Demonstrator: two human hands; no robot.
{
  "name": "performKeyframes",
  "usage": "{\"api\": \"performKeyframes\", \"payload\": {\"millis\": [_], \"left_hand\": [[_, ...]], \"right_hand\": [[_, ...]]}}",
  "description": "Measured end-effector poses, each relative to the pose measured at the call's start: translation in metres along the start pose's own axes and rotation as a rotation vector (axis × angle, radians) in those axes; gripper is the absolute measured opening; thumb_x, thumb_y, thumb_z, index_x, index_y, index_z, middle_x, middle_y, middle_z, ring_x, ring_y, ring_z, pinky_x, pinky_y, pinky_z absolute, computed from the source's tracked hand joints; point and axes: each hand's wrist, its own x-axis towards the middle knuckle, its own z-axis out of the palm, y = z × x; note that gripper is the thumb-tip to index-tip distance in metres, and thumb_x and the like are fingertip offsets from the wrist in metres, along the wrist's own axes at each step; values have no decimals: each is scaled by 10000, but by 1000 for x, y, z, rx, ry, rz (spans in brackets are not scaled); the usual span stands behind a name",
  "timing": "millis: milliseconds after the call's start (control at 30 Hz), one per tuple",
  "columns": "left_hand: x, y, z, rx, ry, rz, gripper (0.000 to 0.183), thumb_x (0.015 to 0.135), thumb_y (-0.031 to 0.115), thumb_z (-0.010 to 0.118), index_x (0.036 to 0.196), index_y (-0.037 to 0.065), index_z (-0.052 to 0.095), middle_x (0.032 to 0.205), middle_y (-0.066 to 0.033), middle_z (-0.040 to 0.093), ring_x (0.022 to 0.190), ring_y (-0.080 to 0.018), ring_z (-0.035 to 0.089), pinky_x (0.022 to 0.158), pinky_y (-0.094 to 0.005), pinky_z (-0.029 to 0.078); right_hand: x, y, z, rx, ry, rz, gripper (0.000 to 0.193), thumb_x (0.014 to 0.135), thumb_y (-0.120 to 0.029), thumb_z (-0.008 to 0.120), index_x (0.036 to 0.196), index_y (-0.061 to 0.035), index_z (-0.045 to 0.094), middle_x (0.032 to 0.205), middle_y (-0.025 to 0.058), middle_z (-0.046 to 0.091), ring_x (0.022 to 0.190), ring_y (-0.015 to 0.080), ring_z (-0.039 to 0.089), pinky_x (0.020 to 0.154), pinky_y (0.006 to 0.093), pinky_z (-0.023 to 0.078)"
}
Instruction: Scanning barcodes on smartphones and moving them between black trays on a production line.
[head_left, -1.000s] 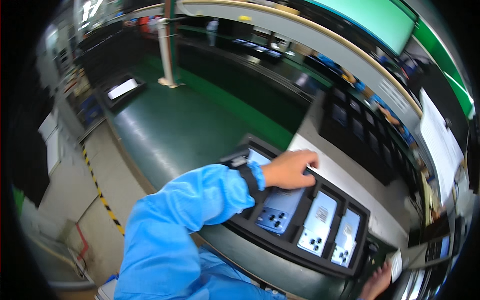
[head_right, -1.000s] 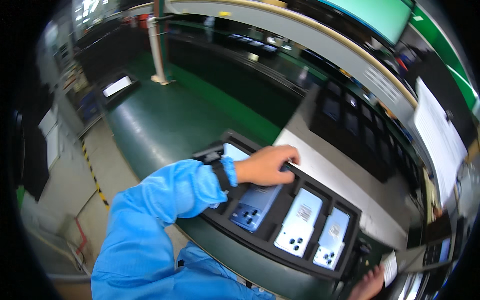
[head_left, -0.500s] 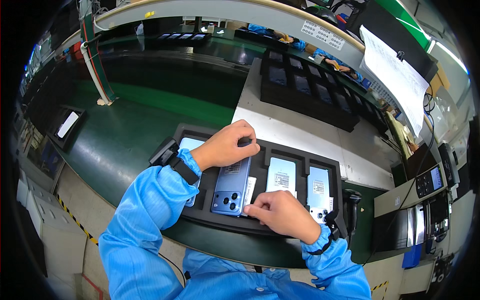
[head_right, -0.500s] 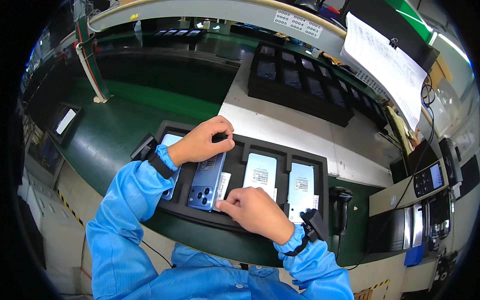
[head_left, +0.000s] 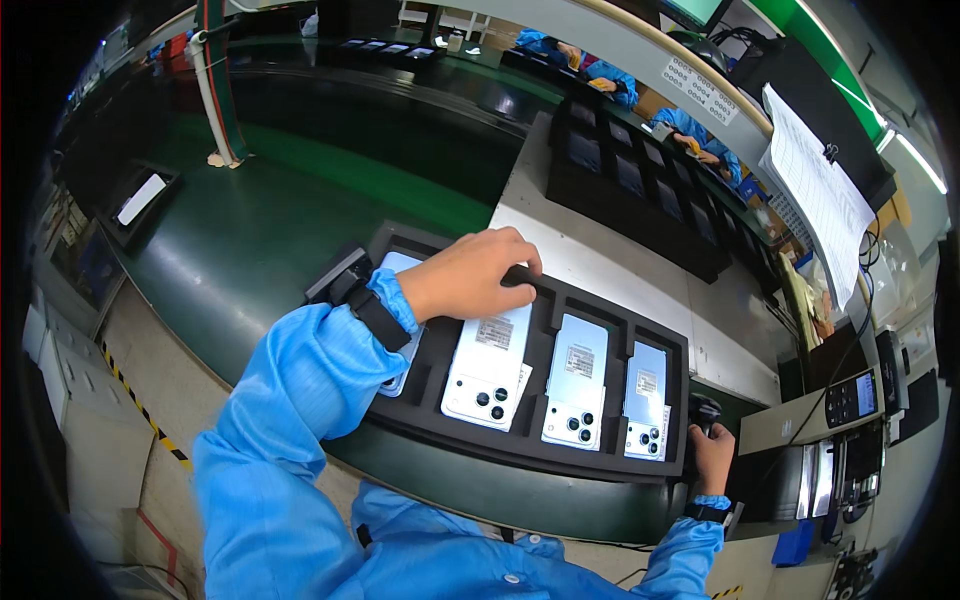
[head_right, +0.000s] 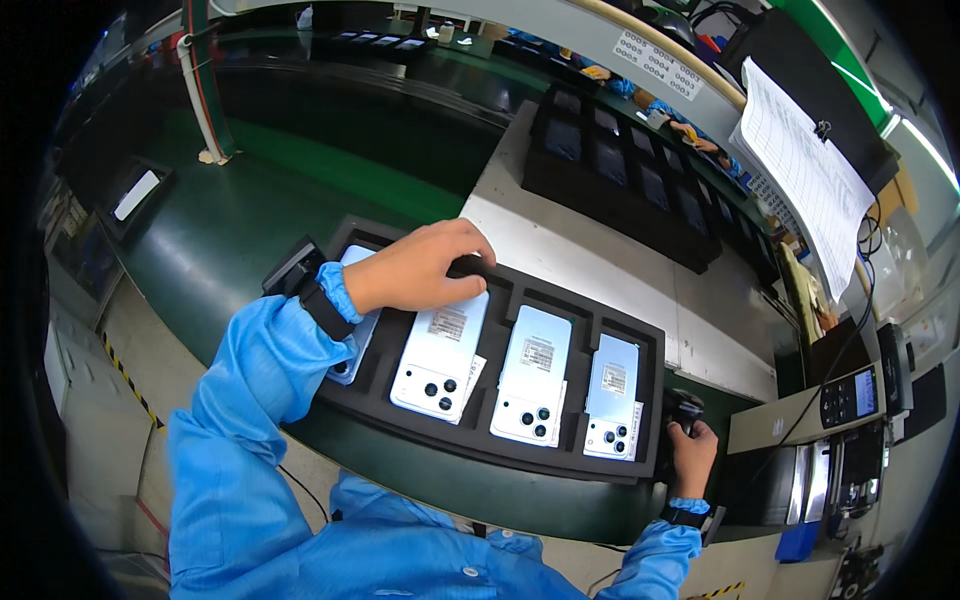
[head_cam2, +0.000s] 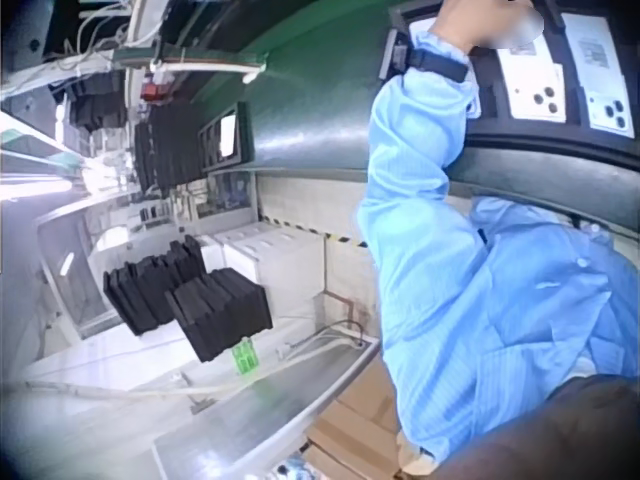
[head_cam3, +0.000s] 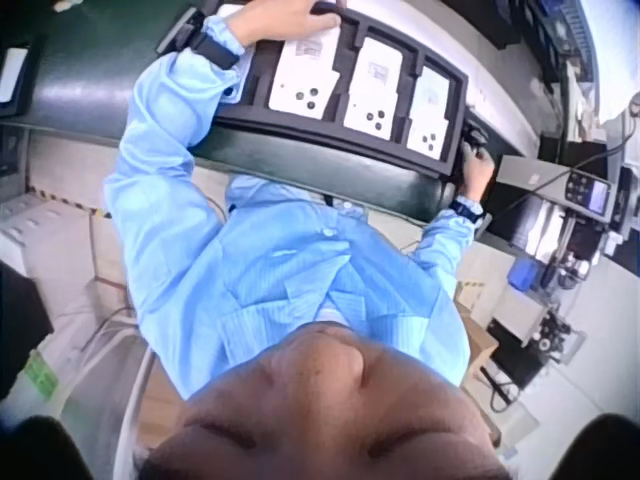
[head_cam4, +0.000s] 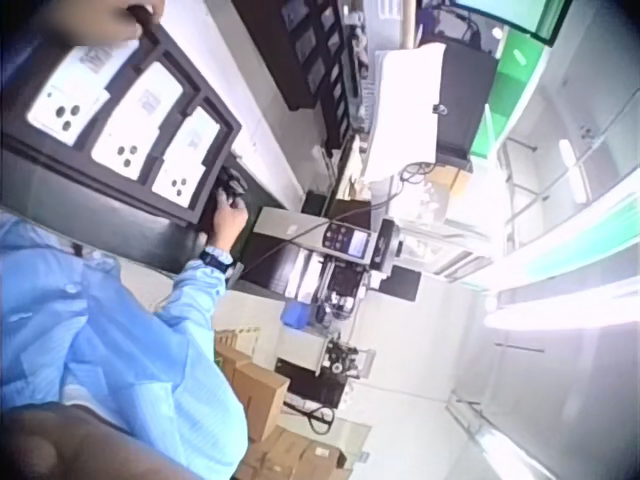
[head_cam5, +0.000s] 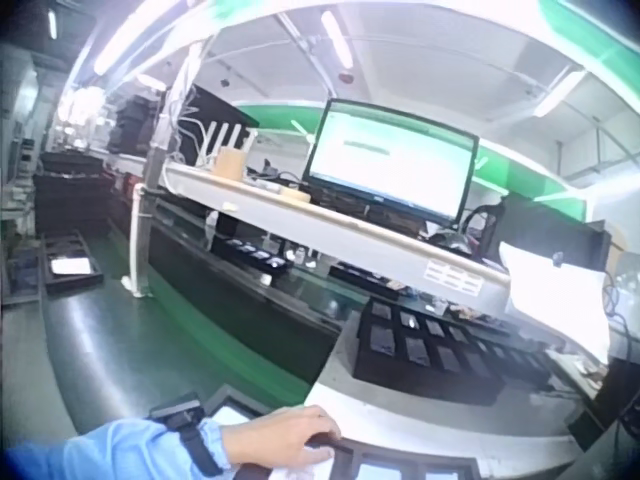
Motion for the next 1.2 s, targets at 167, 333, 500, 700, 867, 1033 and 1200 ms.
{"api": "performKeyframes", "payload": {"millis": [167,333,500,700,867,1033,1200], "left_hand": [[-15,-3,-42,-44,176,-166,380,905,262,677,1209,36,640,1169,-164,660,1104,-345,616,982,-421,482],[-62,-30,-44,175,158,-238,374,963,310,621,1224,42,638,1172,-159,663,1102,-337,616,1000,-418,471],[-62,-33,-46,-251,214,-273,357,1055,307,496,1126,25,704,1087,-127,693,1071,-261,621,1037,-361,432],[-65,-42,-40,-506,247,-261,503,1107,307,381,1058,-41,740,1087,-122,711,1077,-216,622,1040,-340,435],[-67,-33,-38,-400,261,-324,467,1091,313,432,1071,-49,726,1074,-124,712,1063,-210,632,1005,-346,463],[-70,-33,-41,-273,276,-305,402,1073,279,476,1068,-39,721,1099,-152,716,1114,-247,642,1014,-362,465],[-63,-30,-44,-404,267,-326,405,1077,282,469,1076,-35,722,1118,-138,719,1262,-283,586,1086,-380,421]], "right_hand": [[2,-75,-35,596,-45,155,230,932,-181,677,1060,-20,574,869,95,668,569,172,641,464,294,539],[-27,-198,-16,916,-603,68,610,950,-154,630,1480,-67,342,1147,199,677,551,180,638,436,309,541],[-89,-301,57,867,-939,-71,887,927,-65,646,1610,-154,85,1147,219,652,532,188,615,425,313,522],[-143,-362,111,790,-976,-97,776,943,-77,639,1546,-138,155,997,178,595,555,183,614,432,320,514],[-144,-354,107,820,-1044,-96,809,944,-67,633,1570,-144,126,1034,168,594,575,181,618,440,308,516],[-144,-342,111,893,-1025,-139,799,922,-58,631,1548,-145,144,1196,254,554,542,181,611,422,310,513],[-147,-358,123,900,-967,-141,788,939,-73,623,1535,-182,119,1066,216,573,532,150,586,416,299,505]]}}
